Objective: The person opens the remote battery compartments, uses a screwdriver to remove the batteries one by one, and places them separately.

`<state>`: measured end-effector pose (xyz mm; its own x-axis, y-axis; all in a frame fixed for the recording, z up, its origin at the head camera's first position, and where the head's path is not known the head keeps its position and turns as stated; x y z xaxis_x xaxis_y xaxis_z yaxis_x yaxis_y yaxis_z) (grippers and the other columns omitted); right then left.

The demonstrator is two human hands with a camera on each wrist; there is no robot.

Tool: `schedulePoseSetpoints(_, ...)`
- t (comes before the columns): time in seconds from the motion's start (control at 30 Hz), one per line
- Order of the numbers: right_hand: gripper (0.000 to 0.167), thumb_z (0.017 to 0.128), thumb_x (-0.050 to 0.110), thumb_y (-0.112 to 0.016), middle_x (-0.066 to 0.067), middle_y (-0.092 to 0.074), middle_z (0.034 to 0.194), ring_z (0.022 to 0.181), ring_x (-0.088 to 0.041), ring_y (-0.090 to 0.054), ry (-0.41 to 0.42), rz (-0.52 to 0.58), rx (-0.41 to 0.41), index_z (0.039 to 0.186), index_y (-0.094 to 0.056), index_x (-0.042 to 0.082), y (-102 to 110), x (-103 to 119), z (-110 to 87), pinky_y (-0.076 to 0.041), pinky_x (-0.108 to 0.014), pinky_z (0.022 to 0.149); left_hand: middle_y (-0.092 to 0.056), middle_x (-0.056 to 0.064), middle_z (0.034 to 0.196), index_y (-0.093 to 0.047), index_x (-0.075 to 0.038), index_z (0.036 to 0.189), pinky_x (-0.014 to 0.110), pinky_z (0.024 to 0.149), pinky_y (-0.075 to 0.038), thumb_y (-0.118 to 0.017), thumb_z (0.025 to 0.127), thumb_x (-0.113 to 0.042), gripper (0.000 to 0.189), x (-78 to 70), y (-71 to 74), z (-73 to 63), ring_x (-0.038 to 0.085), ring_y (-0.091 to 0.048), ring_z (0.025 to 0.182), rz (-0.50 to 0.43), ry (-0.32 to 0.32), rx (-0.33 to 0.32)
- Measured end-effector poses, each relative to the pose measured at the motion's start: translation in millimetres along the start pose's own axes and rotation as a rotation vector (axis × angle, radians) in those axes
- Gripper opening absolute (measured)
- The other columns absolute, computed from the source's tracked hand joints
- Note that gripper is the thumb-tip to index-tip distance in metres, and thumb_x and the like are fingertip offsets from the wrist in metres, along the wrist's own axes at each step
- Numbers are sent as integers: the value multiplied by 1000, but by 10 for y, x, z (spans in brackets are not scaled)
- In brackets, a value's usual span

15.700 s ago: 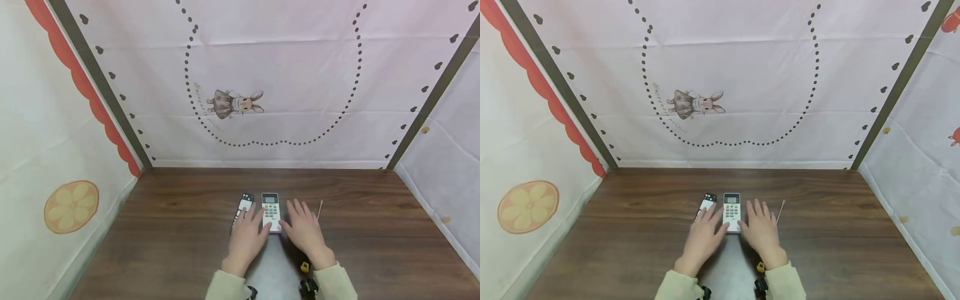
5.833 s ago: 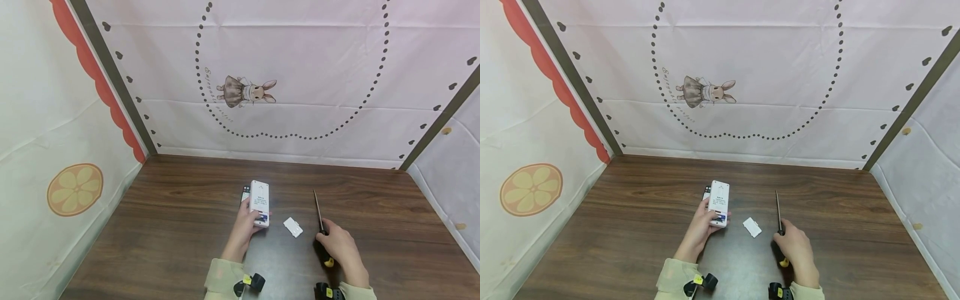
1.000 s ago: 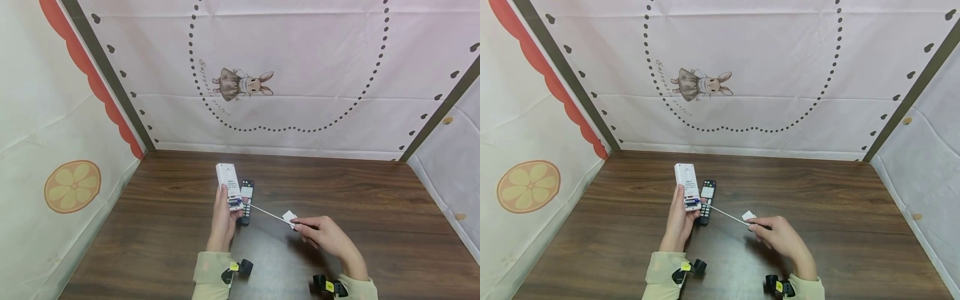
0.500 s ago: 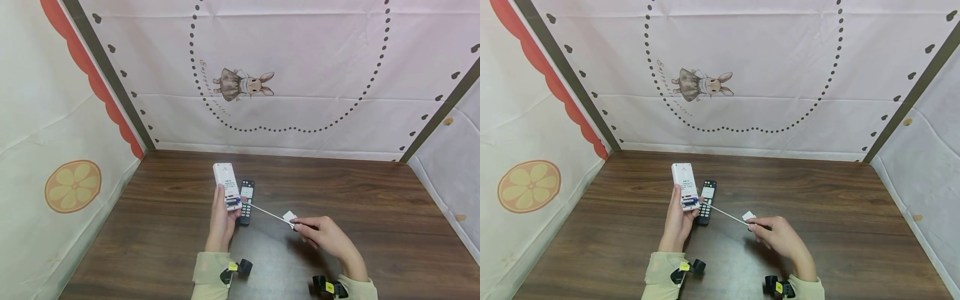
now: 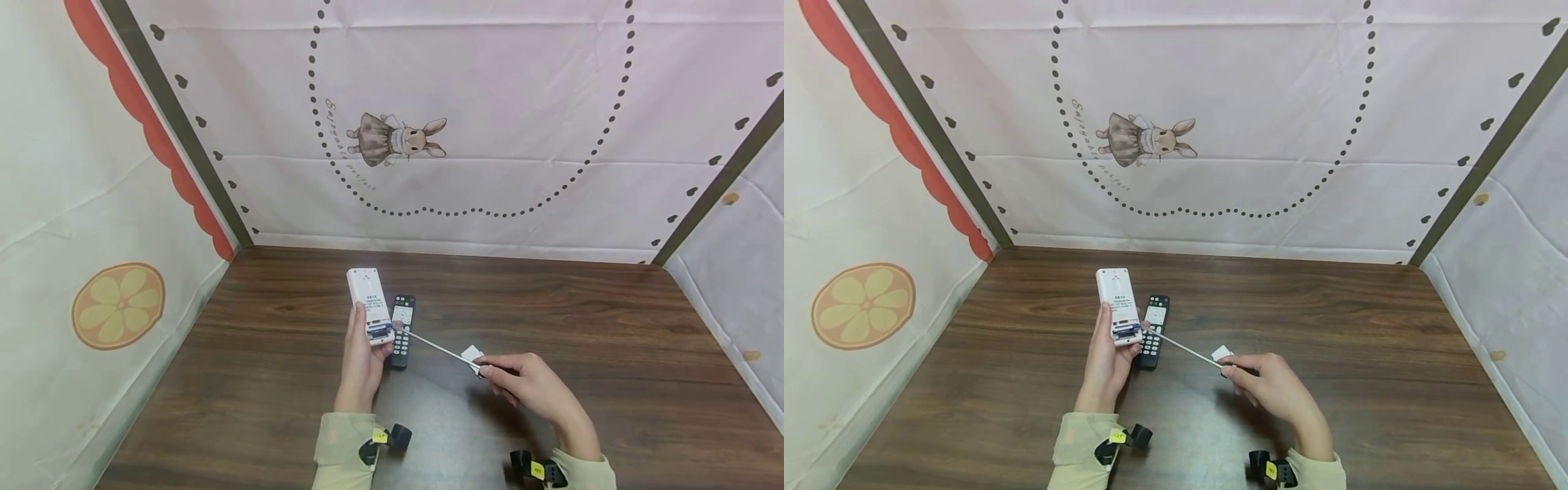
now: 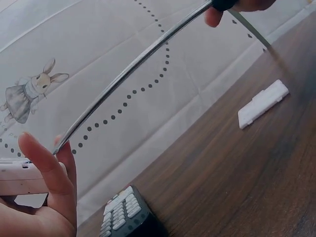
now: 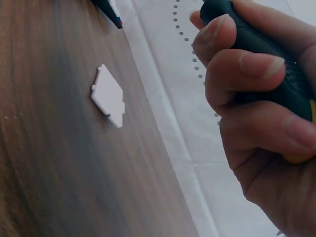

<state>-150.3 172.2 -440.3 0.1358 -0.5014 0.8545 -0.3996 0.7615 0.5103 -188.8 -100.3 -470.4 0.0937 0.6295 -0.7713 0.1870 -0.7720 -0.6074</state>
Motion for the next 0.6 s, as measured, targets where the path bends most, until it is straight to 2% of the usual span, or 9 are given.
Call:
schedulePoseSetpoints(0.1, 36, 85, 45, -54, -1, -55, 60, 41, -10, -43, 1, -8, 1, 104, -65, 17, 4, 9, -4, -40, -26, 41, -37, 25, 123, -35, -35, 131, 19, 42, -41, -41, 87, -54, 48, -2, -16, 0, 17, -60, 78, -7, -4, 15)
schedulePoseSetpoints(0.37, 32, 85, 46, -53, -1, -55, 59, 42, -10, -44, 11, -68, -30, 103, -65, 22, 0, 48, -13, -40, -25, 43, -40, 23, 122, -33, -34, 132, 19, 43, -42, -39, 88, -55, 49, 26, -13, 14, 18, -61, 80, -52, 20, -4)
schedulePoseSetpoints(0.6, 35, 82, 50, -55, -6, -58, 63, 40, -11, -42, -54, -91, -75, 106, -64, 27, 17, 117, -22, -39, -26, 39, -38, 23, 131, -31, -29, 134, 19, 46, -45, -33, 91, -53, 49, 80, -33, 34, 23, -61, 93, -101, 23, -10)
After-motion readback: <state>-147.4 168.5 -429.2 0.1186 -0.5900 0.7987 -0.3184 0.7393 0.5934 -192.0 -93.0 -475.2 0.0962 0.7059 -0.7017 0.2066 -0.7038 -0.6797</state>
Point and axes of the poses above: each hand's wrist, its own z-axis towards the middle knuckle, its own y-axis out of the back of the hand, x = y × z, the point moved 1 cm from there along z, towards the middle knuckle
